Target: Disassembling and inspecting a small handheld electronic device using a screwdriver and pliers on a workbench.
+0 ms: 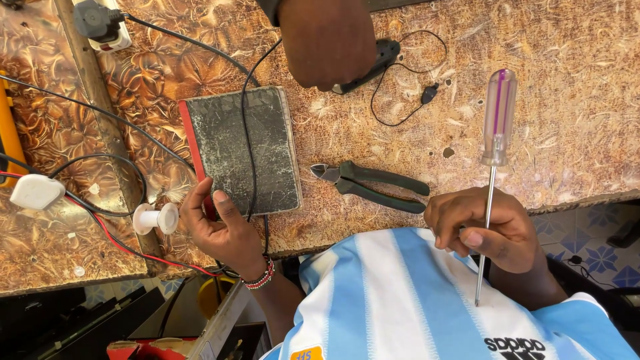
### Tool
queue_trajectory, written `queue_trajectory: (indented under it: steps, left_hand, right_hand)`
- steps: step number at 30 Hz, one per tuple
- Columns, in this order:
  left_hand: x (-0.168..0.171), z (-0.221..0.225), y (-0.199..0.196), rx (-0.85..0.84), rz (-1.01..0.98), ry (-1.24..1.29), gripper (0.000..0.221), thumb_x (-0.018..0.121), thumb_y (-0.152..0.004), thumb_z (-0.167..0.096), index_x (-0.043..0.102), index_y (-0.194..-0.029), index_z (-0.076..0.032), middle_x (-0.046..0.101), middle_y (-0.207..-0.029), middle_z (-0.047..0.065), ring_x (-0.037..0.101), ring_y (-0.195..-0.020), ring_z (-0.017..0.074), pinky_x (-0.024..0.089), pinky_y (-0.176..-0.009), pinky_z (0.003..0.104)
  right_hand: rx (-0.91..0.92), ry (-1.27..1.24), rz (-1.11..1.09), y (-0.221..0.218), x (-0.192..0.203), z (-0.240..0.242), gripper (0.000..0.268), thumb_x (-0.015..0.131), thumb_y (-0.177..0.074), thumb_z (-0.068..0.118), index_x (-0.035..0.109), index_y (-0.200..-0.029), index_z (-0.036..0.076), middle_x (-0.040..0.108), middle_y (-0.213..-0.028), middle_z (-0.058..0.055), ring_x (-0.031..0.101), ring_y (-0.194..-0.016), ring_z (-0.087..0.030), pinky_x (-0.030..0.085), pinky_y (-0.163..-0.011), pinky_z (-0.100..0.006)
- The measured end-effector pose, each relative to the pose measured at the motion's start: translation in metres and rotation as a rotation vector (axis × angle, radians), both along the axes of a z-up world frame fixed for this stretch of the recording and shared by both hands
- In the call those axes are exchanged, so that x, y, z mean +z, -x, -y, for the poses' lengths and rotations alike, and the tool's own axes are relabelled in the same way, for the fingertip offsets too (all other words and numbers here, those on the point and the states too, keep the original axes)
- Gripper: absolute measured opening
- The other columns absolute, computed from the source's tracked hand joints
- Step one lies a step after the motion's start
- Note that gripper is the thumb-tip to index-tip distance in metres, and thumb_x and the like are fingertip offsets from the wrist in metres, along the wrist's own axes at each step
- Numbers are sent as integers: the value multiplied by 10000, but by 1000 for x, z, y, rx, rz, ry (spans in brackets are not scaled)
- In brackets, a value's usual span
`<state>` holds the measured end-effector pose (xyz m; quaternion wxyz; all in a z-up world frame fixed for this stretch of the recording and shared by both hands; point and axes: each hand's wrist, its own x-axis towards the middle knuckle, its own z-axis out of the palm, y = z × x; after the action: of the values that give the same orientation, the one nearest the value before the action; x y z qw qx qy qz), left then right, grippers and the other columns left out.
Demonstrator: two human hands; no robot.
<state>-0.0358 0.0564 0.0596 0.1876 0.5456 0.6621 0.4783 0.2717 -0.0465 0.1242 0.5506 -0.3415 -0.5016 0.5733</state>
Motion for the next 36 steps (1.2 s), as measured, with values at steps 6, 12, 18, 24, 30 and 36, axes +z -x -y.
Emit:
queue_trajectory:
  steps: [6,12,18,24,30,36]
  left_hand:
    - [1,1,0,11,21,16,279,566,-1061,-280,659,-1203,-59,642,-1164,71,630,-1033,193,533,-878,325]
    - [1,2,1,-16,12,-7,305,561,-1075,-302,652,-1210,-44,634,-1175,84,634,-1103,226,540,-935,350]
    - [-4,6,5,-38,-2,-1,324,557,-1085,-333,651,-1215,-51,632,-1171,91,617,-976,192,525,-853,334]
    - [-6,7,4,-30,-14,-88,317,559,-1096,-300,658,-1167,-8,643,-1115,110,621,-975,227,546,-865,357]
    - [-5,6,-8,34,42,-130,322,561,-1090,-338,671,-1122,-37,614,-1037,54,478,-801,147,412,-751,311]
    - [0,9,-38,-109,198,-211,257,593,-1036,-279,674,-1051,-37,638,-981,131,607,-1001,247,460,-1014,454]
  right_hand:
    - [-15,13,1,1,3,-1,357,541,-1074,360,685,-935,65,564,-613,32,494,-568,-136,441,-610,-307]
    - [1,-15,14,-5,-2,0,435,532,-1086,430,700,-901,74,549,-601,34,490,-558,-118,430,-600,-283]
    - [-114,-121,41,-43,-31,21,391,526,-1144,435,708,-1001,120,556,-577,56,542,-512,-98,498,-614,-300]
    - [-562,-206,123,-44,-56,28,331,548,-1135,307,646,-941,58,669,-757,-49,683,-568,-138,587,-550,-258]
    - [-669,-27,661,5,-32,-9,395,493,-1117,315,556,-1210,-64,735,-1082,-272,747,-786,-270,567,-670,-325]
    - [-686,-328,818,17,-46,-45,142,703,-1036,39,804,-1084,-48,720,-866,-183,717,-737,-375,593,-700,-419]
